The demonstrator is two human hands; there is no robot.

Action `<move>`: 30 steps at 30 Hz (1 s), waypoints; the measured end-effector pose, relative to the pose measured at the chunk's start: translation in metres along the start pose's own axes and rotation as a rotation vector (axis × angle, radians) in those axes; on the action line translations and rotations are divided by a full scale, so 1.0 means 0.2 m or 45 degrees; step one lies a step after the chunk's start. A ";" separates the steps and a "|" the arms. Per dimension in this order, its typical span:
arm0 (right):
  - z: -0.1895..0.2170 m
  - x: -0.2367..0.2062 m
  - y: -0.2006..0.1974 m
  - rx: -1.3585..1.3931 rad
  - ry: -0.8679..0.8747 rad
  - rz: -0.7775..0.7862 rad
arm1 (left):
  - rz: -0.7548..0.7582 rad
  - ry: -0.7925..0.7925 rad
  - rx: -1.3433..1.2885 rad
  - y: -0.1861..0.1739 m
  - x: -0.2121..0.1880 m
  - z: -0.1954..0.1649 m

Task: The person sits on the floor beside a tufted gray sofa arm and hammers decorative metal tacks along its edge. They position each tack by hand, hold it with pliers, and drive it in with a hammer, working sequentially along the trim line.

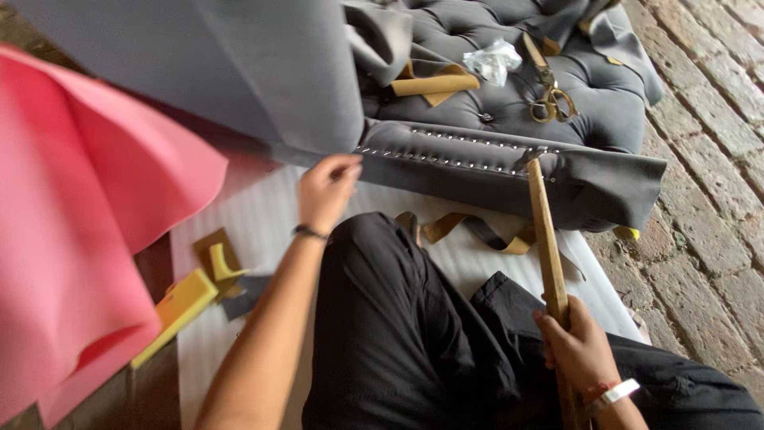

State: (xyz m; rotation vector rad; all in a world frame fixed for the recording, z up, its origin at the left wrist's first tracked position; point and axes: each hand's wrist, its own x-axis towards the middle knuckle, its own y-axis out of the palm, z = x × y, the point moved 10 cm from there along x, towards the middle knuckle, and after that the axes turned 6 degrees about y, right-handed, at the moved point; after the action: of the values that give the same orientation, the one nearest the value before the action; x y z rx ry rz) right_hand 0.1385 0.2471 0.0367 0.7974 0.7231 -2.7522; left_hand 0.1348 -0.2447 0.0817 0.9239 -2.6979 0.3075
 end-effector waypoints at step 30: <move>2.04 1.66 0.33 -1.045 -1.269 -0.508 | -0.201 0.239 1.460 -0.76 -1.25 0.56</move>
State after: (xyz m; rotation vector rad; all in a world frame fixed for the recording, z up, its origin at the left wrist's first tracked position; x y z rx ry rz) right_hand -0.3052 -0.0290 0.1301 -0.8744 1.6078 -2.2617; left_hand 0.3989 -0.2527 -0.0871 1.2311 -2.1031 1.8814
